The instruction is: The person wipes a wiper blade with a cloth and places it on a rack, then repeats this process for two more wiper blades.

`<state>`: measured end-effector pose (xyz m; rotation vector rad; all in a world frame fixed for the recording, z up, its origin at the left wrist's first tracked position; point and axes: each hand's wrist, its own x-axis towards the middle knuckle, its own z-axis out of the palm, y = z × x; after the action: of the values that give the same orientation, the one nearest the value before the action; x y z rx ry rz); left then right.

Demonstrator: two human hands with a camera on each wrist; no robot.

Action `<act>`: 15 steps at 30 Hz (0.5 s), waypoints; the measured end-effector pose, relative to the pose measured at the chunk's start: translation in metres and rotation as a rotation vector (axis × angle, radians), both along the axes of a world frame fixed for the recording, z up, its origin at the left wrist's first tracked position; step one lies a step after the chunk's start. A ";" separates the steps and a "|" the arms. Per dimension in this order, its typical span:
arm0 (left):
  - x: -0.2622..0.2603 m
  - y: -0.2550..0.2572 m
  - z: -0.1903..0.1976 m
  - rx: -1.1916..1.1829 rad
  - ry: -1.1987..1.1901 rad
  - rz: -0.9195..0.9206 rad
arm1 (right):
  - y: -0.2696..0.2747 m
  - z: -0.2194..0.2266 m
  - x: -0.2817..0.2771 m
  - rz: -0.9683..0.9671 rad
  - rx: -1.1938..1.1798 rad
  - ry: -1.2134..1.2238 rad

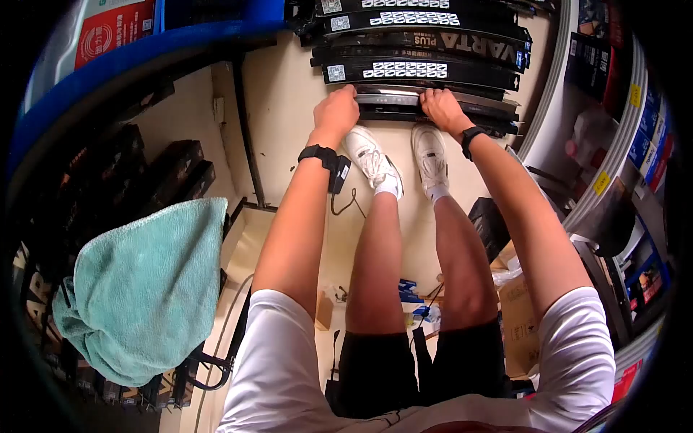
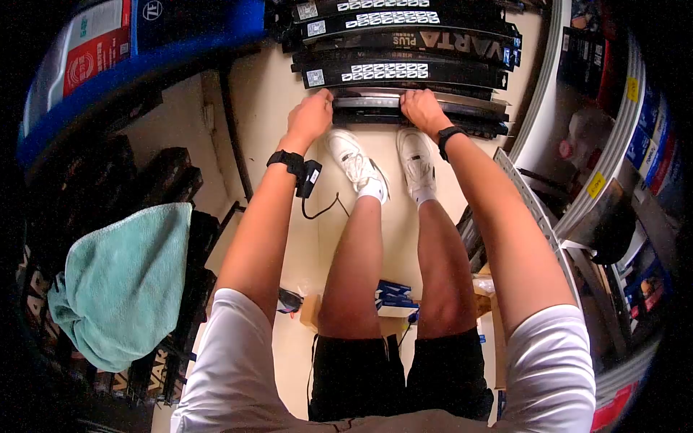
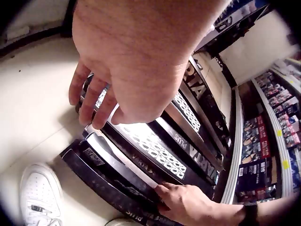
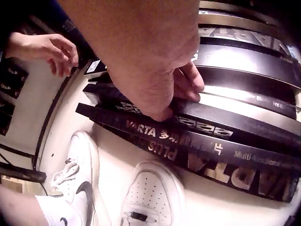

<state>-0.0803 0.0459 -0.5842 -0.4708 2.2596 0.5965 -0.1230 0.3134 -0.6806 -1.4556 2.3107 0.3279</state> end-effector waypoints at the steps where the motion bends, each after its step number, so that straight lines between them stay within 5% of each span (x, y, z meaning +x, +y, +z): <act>1: -0.001 0.000 0.002 0.002 0.004 0.002 | 0.002 0.001 -0.004 0.004 -0.051 0.016; 7: -0.003 -0.007 0.039 -0.013 -0.008 0.011 | 0.017 0.038 -0.033 -0.048 0.042 -0.121; 15: -0.024 -0.011 0.119 0.006 0.057 0.111 | 0.035 0.144 -0.093 -0.211 -0.171 -0.318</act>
<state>-0.1042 0.0344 -0.4654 -0.5867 2.2957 0.6802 -0.2155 0.3481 -0.5368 -1.2183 2.2420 -0.1543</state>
